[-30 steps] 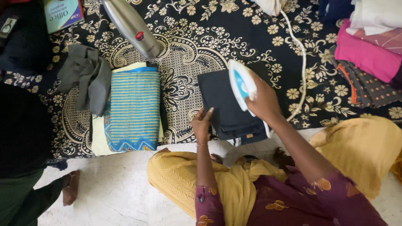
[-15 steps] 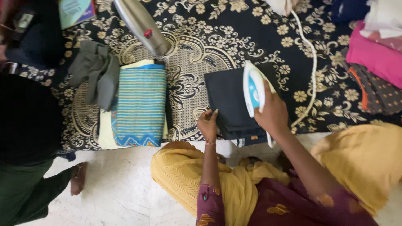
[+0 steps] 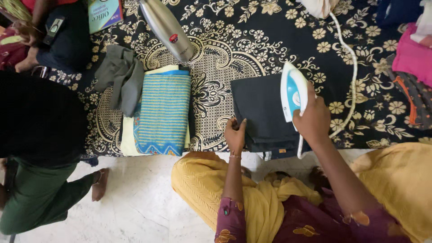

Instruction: The person irons a pair of black shorts with white stripes while sitting on the floor. They use a blue and white iron to smooth the fabric, adjusting the garment with their hands before folding it.

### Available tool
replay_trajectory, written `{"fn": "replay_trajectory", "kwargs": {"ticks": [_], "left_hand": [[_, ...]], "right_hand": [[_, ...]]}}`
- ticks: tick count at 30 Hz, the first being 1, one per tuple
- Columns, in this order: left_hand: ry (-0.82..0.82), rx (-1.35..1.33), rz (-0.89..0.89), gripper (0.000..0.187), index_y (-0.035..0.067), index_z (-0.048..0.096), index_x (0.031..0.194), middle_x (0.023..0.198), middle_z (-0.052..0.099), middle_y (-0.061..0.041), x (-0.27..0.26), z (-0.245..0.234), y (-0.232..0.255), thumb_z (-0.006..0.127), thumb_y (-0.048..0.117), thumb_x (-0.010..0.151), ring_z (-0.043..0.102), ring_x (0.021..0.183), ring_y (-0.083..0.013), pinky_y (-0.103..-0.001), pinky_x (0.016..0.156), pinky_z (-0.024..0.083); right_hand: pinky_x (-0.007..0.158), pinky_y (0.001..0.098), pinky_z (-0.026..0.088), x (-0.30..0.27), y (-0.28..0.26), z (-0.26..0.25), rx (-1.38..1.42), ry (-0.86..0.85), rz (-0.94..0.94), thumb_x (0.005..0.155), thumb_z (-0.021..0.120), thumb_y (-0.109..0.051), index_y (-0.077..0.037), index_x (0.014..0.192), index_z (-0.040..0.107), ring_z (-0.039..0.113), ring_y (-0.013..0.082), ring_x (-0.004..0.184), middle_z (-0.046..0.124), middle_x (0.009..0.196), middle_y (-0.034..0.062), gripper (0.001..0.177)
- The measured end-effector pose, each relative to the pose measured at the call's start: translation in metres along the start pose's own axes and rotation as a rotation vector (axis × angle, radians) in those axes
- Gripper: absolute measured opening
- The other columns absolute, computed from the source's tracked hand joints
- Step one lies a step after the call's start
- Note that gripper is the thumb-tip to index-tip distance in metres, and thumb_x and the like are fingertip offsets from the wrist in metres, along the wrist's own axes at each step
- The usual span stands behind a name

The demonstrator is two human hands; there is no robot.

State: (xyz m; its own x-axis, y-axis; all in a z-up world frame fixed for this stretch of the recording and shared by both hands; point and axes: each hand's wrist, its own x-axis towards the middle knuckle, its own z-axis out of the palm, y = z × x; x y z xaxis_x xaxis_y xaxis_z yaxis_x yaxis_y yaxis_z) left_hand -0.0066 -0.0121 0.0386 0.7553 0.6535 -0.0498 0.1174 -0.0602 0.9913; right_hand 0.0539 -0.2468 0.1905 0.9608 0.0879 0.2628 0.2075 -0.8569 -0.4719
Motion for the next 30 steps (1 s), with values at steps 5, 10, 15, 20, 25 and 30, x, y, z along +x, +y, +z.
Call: {"fn": "replay_trajectory", "kwargs": {"ticks": [5, 10, 15, 20, 25, 30], "left_hand": [[0.03, 0.302, -0.039, 0.039, 0.0, 0.068, 0.089, 0.066, 0.063, -0.003, -0.005, -0.002, 0.031, 0.09, 0.03, 0.077, 0.051, 0.058, -0.0104, -0.029, 0.056, 0.044], [0.06, 0.321, 0.008, 0.044, -0.003, 0.065, 0.078, 0.065, 0.056, -0.006, -0.003, -0.004, 0.017, 0.089, 0.034, 0.081, 0.046, 0.058, -0.0152, -0.034, 0.057, 0.042], [0.106, 0.329, 0.054, 0.042, -0.001, 0.065, 0.079, 0.065, 0.059, -0.005, -0.003, 0.0, 0.011, 0.088, 0.034, 0.079, 0.051, 0.058, -0.016, -0.033, 0.058, 0.045], [0.079, 0.348, -0.043, 0.043, -0.002, 0.063, 0.078, 0.064, 0.058, -0.009, -0.002, 0.001, 0.015, 0.086, 0.034, 0.081, 0.05, 0.058, -0.02, -0.037, 0.058, 0.044], [0.08, 0.394, 0.019, 0.041, 0.0, 0.065, 0.079, 0.069, 0.061, -0.009, 0.005, 0.003, -0.004, 0.086, 0.035, 0.08, 0.054, 0.062, -0.0207, -0.038, 0.063, 0.047], [0.016, 0.356, 0.159, 0.04, 0.002, 0.062, 0.075, 0.07, 0.056, -0.005, 0.01, -0.004, -0.025, 0.085, 0.033, 0.086, 0.049, 0.065, -0.0177, -0.037, 0.063, 0.045]], "right_hand": [[0.075, 0.0531, 0.055, -0.028, 0.007, -0.015, -0.004, -0.051, 0.109, 0.081, 0.071, -0.01, -0.006, 0.162, 0.036, 0.067, 0.0469, 0.087, 0.061, 0.102, 0.0295, 0.088], [0.081, 0.0535, 0.054, 0.002, 0.029, -0.01, 0.005, -0.005, 0.151, 0.082, 0.073, -0.01, -0.008, 0.161, 0.04, 0.066, 0.049, 0.093, 0.062, 0.104, 0.0306, 0.086], [0.091, 0.054, 0.051, 0.022, 0.047, -0.021, 0.18, -0.042, 0.1, 0.083, 0.071, -0.008, -0.007, 0.161, 0.041, 0.065, 0.0495, 0.105, 0.065, 0.114, 0.0308, 0.084], [0.097, 0.0525, 0.05, -0.009, 0.047, -0.04, 0.251, -0.117, 0.103, 0.077, 0.069, -0.005, -0.007, 0.158, 0.042, 0.065, 0.0484, 0.112, 0.066, 0.122, 0.0295, 0.085], [0.098, 0.0513, 0.05, -0.016, 0.047, -0.034, 0.212, 0.0, 0.041, 0.076, 0.068, -0.001, -0.005, 0.155, 0.047, 0.064, 0.0485, 0.114, 0.066, 0.123, 0.0305, 0.083], [0.102, 0.0459, 0.054, 0.03, 0.066, -0.016, 0.447, 0.067, -0.029, 0.083, 0.065, -0.001, -0.01, 0.153, 0.048, 0.069, 0.0392, 0.122, 0.07, 0.127, 0.0251, 0.073]]}}
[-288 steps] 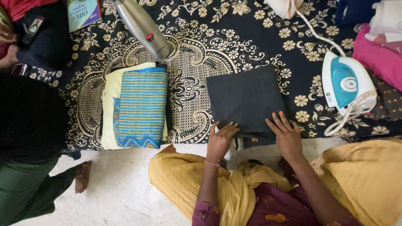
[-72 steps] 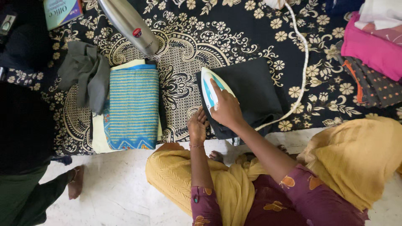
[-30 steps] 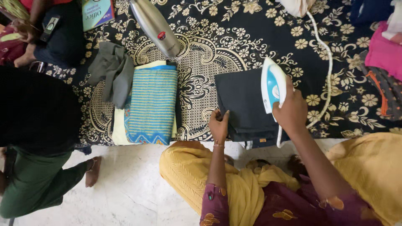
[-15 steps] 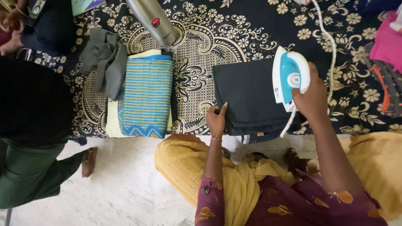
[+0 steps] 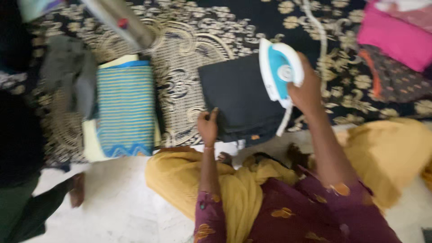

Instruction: The person irons a pair of black shorts with white stripes while sitting on the floor. They use a blue and white iron to smooth the fabric, adjusting the garment with their hands before folding it.

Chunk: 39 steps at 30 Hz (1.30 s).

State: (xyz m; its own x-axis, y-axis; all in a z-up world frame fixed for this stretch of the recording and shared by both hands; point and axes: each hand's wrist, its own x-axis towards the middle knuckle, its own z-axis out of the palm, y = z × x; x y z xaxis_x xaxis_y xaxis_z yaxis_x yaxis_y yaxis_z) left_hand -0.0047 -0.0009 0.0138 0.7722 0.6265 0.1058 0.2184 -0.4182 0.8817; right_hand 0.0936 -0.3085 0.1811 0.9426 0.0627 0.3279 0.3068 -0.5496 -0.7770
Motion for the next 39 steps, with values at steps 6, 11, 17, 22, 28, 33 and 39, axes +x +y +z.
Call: {"fn": "replay_trajectory", "kwargs": {"ticks": [6, 11, 17, 22, 28, 33, 39], "left_hand": [[-0.02, -0.045, -0.096, 0.04, 0.002, 0.055, 0.074, 0.065, 0.048, 0.0, 0.001, -0.008, 0.01, 0.085, 0.027, 0.086, 0.039, 0.061, -0.0117, -0.032, 0.057, 0.038], [-0.055, -0.025, -0.124, 0.04, 0.001, 0.054, 0.075, 0.063, 0.047, 0.001, 0.001, -0.011, 0.022, 0.083, 0.026, 0.087, 0.037, 0.061, -0.0115, -0.032, 0.056, 0.037], [-0.05, -0.076, -0.135, 0.036, 0.003, 0.057, 0.077, 0.063, 0.048, 0.003, -0.002, -0.012, 0.026, 0.083, 0.025, 0.088, 0.038, 0.059, -0.0089, -0.03, 0.053, 0.036], [-0.041, -0.121, -0.127, 0.035, 0.003, 0.057, 0.075, 0.061, 0.046, 0.004, -0.003, -0.013, 0.027, 0.083, 0.024, 0.087, 0.036, 0.058, -0.0075, -0.029, 0.052, 0.032], [-0.049, -0.164, -0.125, 0.035, 0.003, 0.058, 0.073, 0.061, 0.047, 0.006, -0.003, -0.014, 0.028, 0.083, 0.023, 0.087, 0.037, 0.058, -0.0061, -0.028, 0.051, 0.032], [-0.049, -0.173, -0.136, 0.036, 0.004, 0.058, 0.071, 0.06, 0.047, 0.006, -0.001, -0.012, 0.028, 0.084, 0.022, 0.088, 0.035, 0.057, -0.0055, -0.028, 0.05, 0.03], [-0.065, -0.147, -0.143, 0.04, 0.004, 0.055, 0.069, 0.059, 0.044, 0.006, -0.001, -0.015, 0.029, 0.084, 0.023, 0.088, 0.033, 0.055, -0.0055, -0.028, 0.049, 0.028]], "right_hand": [[0.086, 0.0513, 0.053, -0.028, -0.024, -0.013, -0.258, -0.16, 0.227, 0.077, 0.072, -0.004, -0.017, 0.163, 0.03, 0.066, 0.048, 0.097, 0.063, 0.11, 0.0294, 0.096], [0.085, 0.0523, 0.053, -0.065, -0.037, -0.027, -0.317, -0.23, 0.252, 0.078, 0.072, -0.007, -0.018, 0.164, 0.025, 0.066, 0.0477, 0.092, 0.062, 0.103, 0.0289, 0.099], [0.084, 0.0526, 0.053, -0.062, -0.03, -0.02, -0.277, -0.182, 0.206, 0.081, 0.07, -0.007, -0.015, 0.165, 0.024, 0.066, 0.0469, 0.095, 0.062, 0.108, 0.0289, 0.096], [0.085, 0.0532, 0.053, -0.072, -0.032, -0.03, -0.245, -0.234, 0.184, 0.077, 0.071, -0.006, -0.014, 0.164, 0.021, 0.064, 0.0489, 0.094, 0.06, 0.107, 0.0311, 0.101], [0.08, 0.0522, 0.055, -0.083, -0.043, -0.031, -0.357, -0.272, 0.22, 0.079, 0.07, -0.007, -0.014, 0.165, 0.02, 0.066, 0.047, 0.088, 0.06, 0.102, 0.0303, 0.1], [0.08, 0.0526, 0.055, -0.083, -0.038, -0.024, -0.367, -0.208, 0.161, 0.08, 0.072, -0.008, -0.01, 0.164, 0.021, 0.067, 0.0468, 0.088, 0.061, 0.101, 0.0293, 0.098], [0.083, 0.0514, 0.057, -0.071, -0.035, -0.002, -0.288, -0.122, 0.115, 0.077, 0.072, -0.005, -0.004, 0.163, 0.019, 0.069, 0.0455, 0.096, 0.063, 0.109, 0.0295, 0.1]]}}
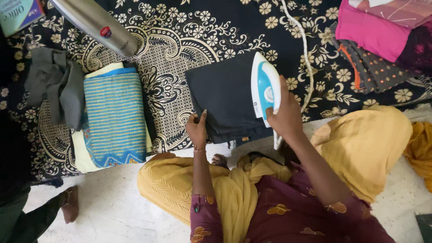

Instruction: The person irons a pair of black shorts with white stripes while sitting on the floor. They use a blue and white iron to smooth the fabric, adjusting the garment with their hands before folding it.

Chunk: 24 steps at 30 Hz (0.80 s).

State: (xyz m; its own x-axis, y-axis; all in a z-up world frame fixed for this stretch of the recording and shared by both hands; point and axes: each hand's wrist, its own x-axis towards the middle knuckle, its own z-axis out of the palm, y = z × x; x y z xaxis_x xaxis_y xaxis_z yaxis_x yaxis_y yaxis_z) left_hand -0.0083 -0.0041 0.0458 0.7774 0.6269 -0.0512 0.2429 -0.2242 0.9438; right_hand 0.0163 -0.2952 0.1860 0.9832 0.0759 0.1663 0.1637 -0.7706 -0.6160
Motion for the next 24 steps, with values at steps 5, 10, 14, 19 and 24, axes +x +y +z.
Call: {"fn": "replay_trajectory", "kwargs": {"ticks": [5, 10, 14, 19, 24], "left_hand": [[0.004, -0.041, 0.008, 0.036, 0.005, 0.056, 0.072, 0.059, 0.045, 0.007, 0.0, 0.0, 0.001, 0.085, 0.021, 0.086, 0.033, 0.056, -0.0047, -0.027, 0.049, 0.027], [0.01, -0.071, 0.004, 0.036, 0.004, 0.055, 0.072, 0.061, 0.044, 0.007, 0.001, 0.001, -0.002, 0.084, 0.02, 0.087, 0.033, 0.058, -0.0048, -0.027, 0.051, 0.027], [0.006, -0.057, 0.037, 0.037, 0.003, 0.055, 0.072, 0.061, 0.043, 0.007, 0.0, -0.001, -0.003, 0.083, 0.02, 0.089, 0.032, 0.059, -0.0045, -0.026, 0.051, 0.028], [-0.005, -0.067, 0.028, 0.035, 0.002, 0.057, 0.074, 0.062, 0.044, 0.006, 0.002, -0.001, -0.001, 0.083, 0.02, 0.089, 0.033, 0.059, -0.0044, -0.026, 0.051, 0.029], [-0.022, -0.146, 0.01, 0.029, 0.002, 0.06, 0.078, 0.064, 0.046, 0.006, 0.003, -0.002, -0.009, 0.079, 0.019, 0.092, 0.035, 0.061, -0.0046, -0.026, 0.054, 0.029]], "right_hand": [[0.076, 0.0507, 0.058, -0.013, -0.03, 0.015, -0.006, -0.082, 0.065, 0.079, 0.071, -0.006, 0.0, 0.162, 0.014, 0.068, 0.0451, 0.086, 0.061, 0.102, 0.0303, 0.101], [0.071, 0.051, 0.057, -0.018, -0.042, 0.024, -0.006, -0.061, -0.051, 0.078, 0.071, -0.004, 0.002, 0.162, 0.016, 0.066, 0.0448, 0.081, 0.061, 0.095, 0.0295, 0.1], [0.073, 0.0541, 0.055, -0.013, -0.048, 0.033, -0.047, -0.023, -0.081, 0.077, 0.074, -0.004, 0.002, 0.161, 0.017, 0.065, 0.0447, 0.077, 0.06, 0.09, 0.0284, 0.102], [0.071, 0.0561, 0.054, -0.028, -0.055, 0.03, -0.001, -0.079, -0.068, 0.075, 0.075, -0.004, 0.003, 0.16, 0.015, 0.065, 0.0473, 0.078, 0.06, 0.092, 0.0306, 0.105], [0.076, 0.0551, 0.055, -0.015, -0.062, 0.047, 0.069, -0.05, -0.071, 0.076, 0.073, -0.002, 0.0, 0.162, 0.014, 0.066, 0.0473, 0.083, 0.061, 0.095, 0.0296, 0.104]]}}
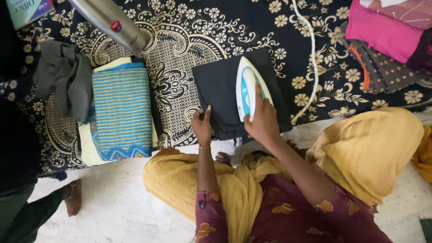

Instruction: The person irons a pair of black shorts with white stripes while sitting on the floor. They use a blue and white iron to smooth the fabric, adjusting the garment with their hands before folding it.

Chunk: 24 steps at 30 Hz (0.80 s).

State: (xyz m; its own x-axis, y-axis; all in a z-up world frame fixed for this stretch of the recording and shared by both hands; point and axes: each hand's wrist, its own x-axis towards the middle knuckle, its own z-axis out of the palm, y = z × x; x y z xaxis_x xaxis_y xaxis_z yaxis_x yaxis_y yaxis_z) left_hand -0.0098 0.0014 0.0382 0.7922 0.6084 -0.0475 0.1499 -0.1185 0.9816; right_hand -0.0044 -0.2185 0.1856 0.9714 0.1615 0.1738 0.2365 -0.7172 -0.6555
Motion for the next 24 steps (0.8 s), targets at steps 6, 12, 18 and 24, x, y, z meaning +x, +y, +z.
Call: {"fn": "replay_trajectory", "kwargs": {"ticks": [6, 12, 18, 24], "left_hand": [[0.002, -0.028, -0.002, 0.026, 0.003, 0.061, 0.08, 0.067, 0.051, 0.006, 0.001, 0.001, -0.001, 0.077, 0.019, 0.095, 0.038, 0.063, -0.0042, -0.024, 0.056, 0.033], [0.02, -0.052, -0.049, 0.025, 0.002, 0.062, 0.082, 0.068, 0.05, 0.005, 0.004, 0.002, -0.011, 0.076, 0.018, 0.096, 0.037, 0.063, -0.006, -0.026, 0.055, 0.032], [0.006, -0.183, -0.019, 0.016, 0.0, 0.064, 0.092, 0.082, 0.062, 0.002, 0.01, 0.004, -0.027, 0.071, 0.013, 0.098, 0.049, 0.075, -0.0053, -0.023, 0.068, 0.043], [-0.025, -0.249, -0.04, 0.012, -0.004, 0.067, 0.104, 0.094, 0.069, -0.003, 0.013, 0.002, -0.046, 0.063, 0.007, 0.101, 0.059, 0.086, -0.0073, -0.024, 0.078, 0.048]], "right_hand": [[0.081, 0.0543, 0.055, -0.01, -0.011, 0.0, 0.046, -0.101, -0.003, 0.079, 0.073, -0.004, 0.0, 0.161, 0.01, 0.066, 0.0489, 0.091, 0.061, 0.105, 0.0332, 0.104], [0.095, 0.0537, 0.051, 0.0, -0.02, 0.016, 0.137, -0.105, -0.128, 0.078, 0.073, -0.005, -0.003, 0.162, 0.01, 0.062, 0.0507, 0.107, 0.059, 0.121, 0.0341, 0.105], [0.095, 0.0551, 0.049, -0.006, -0.033, 0.021, 0.165, -0.155, -0.078, 0.077, 0.074, -0.005, -0.005, 0.162, 0.01, 0.061, 0.0524, 0.107, 0.059, 0.118, 0.0336, 0.106], [0.092, 0.0564, 0.05, 0.014, -0.037, 0.032, 0.094, -0.176, -0.089, 0.077, 0.075, -0.006, -0.008, 0.163, 0.011, 0.061, 0.0531, 0.102, 0.06, 0.113, 0.0342, 0.107]]}}
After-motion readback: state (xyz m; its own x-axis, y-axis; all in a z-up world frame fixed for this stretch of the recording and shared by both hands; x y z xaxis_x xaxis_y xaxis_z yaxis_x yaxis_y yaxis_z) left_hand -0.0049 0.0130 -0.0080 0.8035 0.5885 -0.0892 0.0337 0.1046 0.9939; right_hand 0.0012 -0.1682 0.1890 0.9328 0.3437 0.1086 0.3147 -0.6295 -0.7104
